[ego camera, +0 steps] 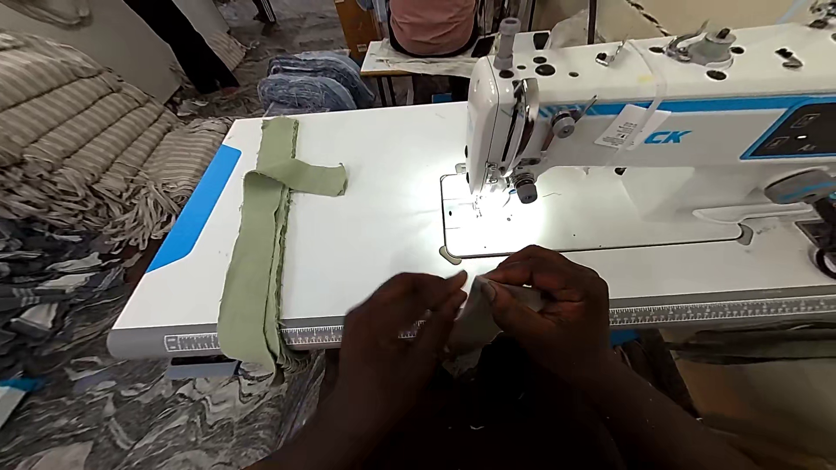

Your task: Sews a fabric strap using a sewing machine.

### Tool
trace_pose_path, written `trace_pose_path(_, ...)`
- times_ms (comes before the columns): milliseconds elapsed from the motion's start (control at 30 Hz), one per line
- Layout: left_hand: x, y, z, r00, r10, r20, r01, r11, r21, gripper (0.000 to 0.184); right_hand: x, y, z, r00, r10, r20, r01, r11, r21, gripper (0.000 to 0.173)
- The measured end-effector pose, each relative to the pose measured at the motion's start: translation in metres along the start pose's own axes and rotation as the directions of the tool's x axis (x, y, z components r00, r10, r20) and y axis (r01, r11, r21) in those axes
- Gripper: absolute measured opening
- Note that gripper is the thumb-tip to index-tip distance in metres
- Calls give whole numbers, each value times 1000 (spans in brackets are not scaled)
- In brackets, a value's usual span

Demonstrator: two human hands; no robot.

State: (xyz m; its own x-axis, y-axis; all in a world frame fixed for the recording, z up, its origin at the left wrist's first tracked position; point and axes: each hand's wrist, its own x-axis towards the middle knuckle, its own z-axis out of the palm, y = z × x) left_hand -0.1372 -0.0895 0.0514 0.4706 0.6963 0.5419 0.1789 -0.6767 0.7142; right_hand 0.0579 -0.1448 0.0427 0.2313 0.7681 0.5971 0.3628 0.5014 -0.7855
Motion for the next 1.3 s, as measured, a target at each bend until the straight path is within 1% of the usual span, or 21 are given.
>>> trace_pose_path(67, 13, -4, -16, 984, -55, 170, 86, 981, -175, 21, -1, -1, -2, 998, 24, 51, -25, 1000, 10, 7)
trace_pose_path(133, 21, -7, -23, 968, 30, 248, 18, 982, -190, 20, -1, -2, -1, 996, 13, 90, -14, 1000, 11, 6)
trace_pose_path(233, 24, -6, -24, 973, 122, 197, -106, 990, -89, 17, 2, -2, -4, 989, 7, 146, -9, 1000, 9, 8)
trace_pose_path(300, 22, -5, -23, 984, 126, 124, -126, 992, -7, 14, 4, -1, -10, 985, 28, 173, -36, 999, 41, 12)
trace_pose_path(367, 19, -3, -20, 995, 56, 86, -54, 998, -26, 10, 4, -3, -14, 988, 74, 139, -86, 993, 84, 13)
trace_pose_path(467, 16, -1, -16, 985, -111, 136, 137, 969, -205, 7, 3, -9, -13, 984, 144, 102, -157, 979, 128, 13)
trace_pose_path(533, 16, -3, -16, 963, -170, 208, 245, 875, -418, 6, 4, -12, -14, 974, 178, 139, -200, 967, 159, 13)
trace_pose_path(633, 18, -8, -20, 927, -185, 327, 367, 637, -678, 11, 5, -15, -15, 951, 238, 196, -286, 919, 270, 12)
trace_pose_path(733, 22, -4, -19, 905, -187, 383, 424, 484, -766, 12, 2, -14, -13, 918, 312, 243, -393, 785, 479, 10)
trace_pose_path(800, 23, -1, -17, 898, -188, 399, 440, 434, -786, 12, -1, -12, -10, 896, 354, 269, -444, 666, 600, 9)
trace_pose_path(833, 23, 1, -16, 902, -202, 382, 431, 457, -778, 12, -1, -13, -8, 895, 375, 243, -442, 656, 612, 8)
trace_pose_path(867, 21, 4, -14, 918, -216, 332, 396, 544, -740, 11, -2, -15, -4, 910, 380, 168, -404, 714, 572, 7)
trace_pose_path(900, 19, 8, -11, 946, -206, 250, 321, 698, -640, 9, -2, -18, 0, 940, 339, 40, -320, 832, 453, 7)
trace_pose_path(933, 16, 13, -8, 978, -145, 151, 201, 858, -473, 7, -2, -17, 5, 975, 199, -104, -169, 956, 240, 9)
trace_pose_path(967, 13, 17, -4, 996, -48, 74, 67, 955, -290, 5, -1, -14, 7, 982, -13, -189, 13, 1000, -2, 11)
trace_pose_path(1000, 9, 19, 0, 998, 49, 36, -42, 984, -176, 7, 0, -11, 7, 962, -190, -196, 157, 973, -171, 12)
trace_pose_path(1067, 6, 19, 5, 993, 114, -7, -114, 985, -133, 10, 3, -5, 4, 942, -313, -124, 290, 941, -172, 13)
trace_pose_path(1100, 5, 18, 5, 997, 81, -6, -81, 979, -189, 10, 6, -2, 1, 961, -264, -82, 258, 963, -78, 11)
trace_pose_path(1167, 6, 17, 6, 1000, 5, 17, 1, 943, -334, 8, 12, 5, -6, 999, -37, 26, 31, 978, 205, 6)
trace_pose_path(1233, 6, 18, 7, 998, -44, 44, 59, 897, -438, 7, 13, 12, -12, 966, 173, 192, -245, 843, 479, 7)
trace_pose_path(1300, 9, 17, 8, 995, -83, 50, 97, 866, -490, 8, 14, 15, -13, 925, 253, 283, -372, 751, 546, 16)
